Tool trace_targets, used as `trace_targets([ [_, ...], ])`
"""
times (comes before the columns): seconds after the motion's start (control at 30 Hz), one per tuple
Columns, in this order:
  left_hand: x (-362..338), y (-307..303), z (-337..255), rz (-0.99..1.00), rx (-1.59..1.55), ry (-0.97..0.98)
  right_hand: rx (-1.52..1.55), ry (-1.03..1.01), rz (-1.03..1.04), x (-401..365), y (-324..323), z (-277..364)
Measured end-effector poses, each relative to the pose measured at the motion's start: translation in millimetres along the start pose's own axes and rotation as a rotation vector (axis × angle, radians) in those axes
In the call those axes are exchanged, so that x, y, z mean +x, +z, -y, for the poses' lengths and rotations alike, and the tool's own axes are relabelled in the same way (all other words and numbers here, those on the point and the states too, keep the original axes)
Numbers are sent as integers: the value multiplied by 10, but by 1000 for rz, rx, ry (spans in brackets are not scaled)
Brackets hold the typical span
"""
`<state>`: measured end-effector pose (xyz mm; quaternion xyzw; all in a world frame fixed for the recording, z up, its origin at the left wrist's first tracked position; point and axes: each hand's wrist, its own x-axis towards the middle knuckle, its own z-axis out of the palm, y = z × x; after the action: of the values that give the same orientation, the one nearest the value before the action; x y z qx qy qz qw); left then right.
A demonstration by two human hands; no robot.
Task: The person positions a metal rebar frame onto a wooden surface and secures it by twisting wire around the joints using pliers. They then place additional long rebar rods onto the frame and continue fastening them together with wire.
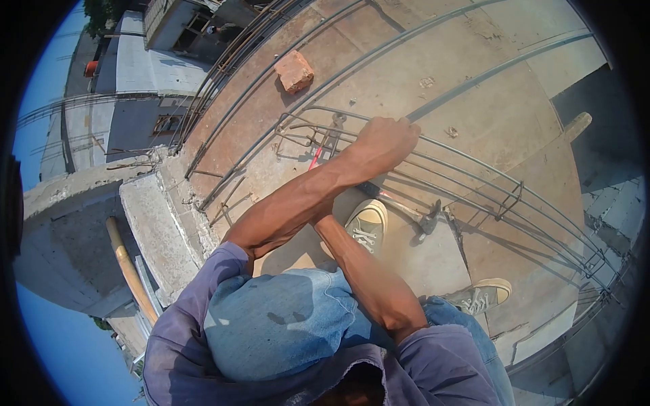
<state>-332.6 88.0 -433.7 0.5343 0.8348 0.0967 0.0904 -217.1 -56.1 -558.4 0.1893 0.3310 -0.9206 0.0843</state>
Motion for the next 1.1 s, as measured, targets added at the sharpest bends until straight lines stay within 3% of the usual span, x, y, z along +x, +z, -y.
trace_targets([
  [0.33,20,-73,-48,-16,14,-54,243,283,100,-87,-91,-62],
  [0.4,-7,-134,-60,-18,3,-40,-551,-140,-98,-371,6,-282],
  [0.43,-7,-162,-50,-16,3,-39,-549,-139,-99,-651,-35,255],
  [0.5,-2,-191,-59,0,-9,-29,-864,380,170,-746,500,1287],
  [0.53,9,-193,-64,-5,-13,-30,-869,382,168,-780,488,1198],
  [0.6,10,-201,-79,-27,-16,-60,-227,98,-181,-880,528,995],
  [0.63,9,-210,-78,-27,-14,-59,-225,97,-181,-859,518,1005],
  [0.7,7,-225,-75,-47,-10,-48,177,291,-166,-795,478,1076],
  [0.73,6,-227,-83,-46,-11,-45,179,290,-169,-803,407,1070],
  [0.8,36,-276,-74,-34,-13,-30,146,622,75,-770,280,1084],
  [0.83,49,-313,-66,-35,-8,-26,146,616,78,-756,329,1064],
  [0.9,35,-392,-82,-23,-18,6,244,425,-410,-797,491,980],
  [0.93,42,-456,-91,-20,-16,7,247,426,-410,-736,420,869],
  [1.0,39,-553,-112,-19,-26,32,466,160,-340,-510,171,473],
  [1.03,16,-562,-116,-13,-28,34,471,162,-344,-433,123,368],
  [1.1,21,-610,-113,-110,-45,83,268,46,-27,-265,58,221],
])
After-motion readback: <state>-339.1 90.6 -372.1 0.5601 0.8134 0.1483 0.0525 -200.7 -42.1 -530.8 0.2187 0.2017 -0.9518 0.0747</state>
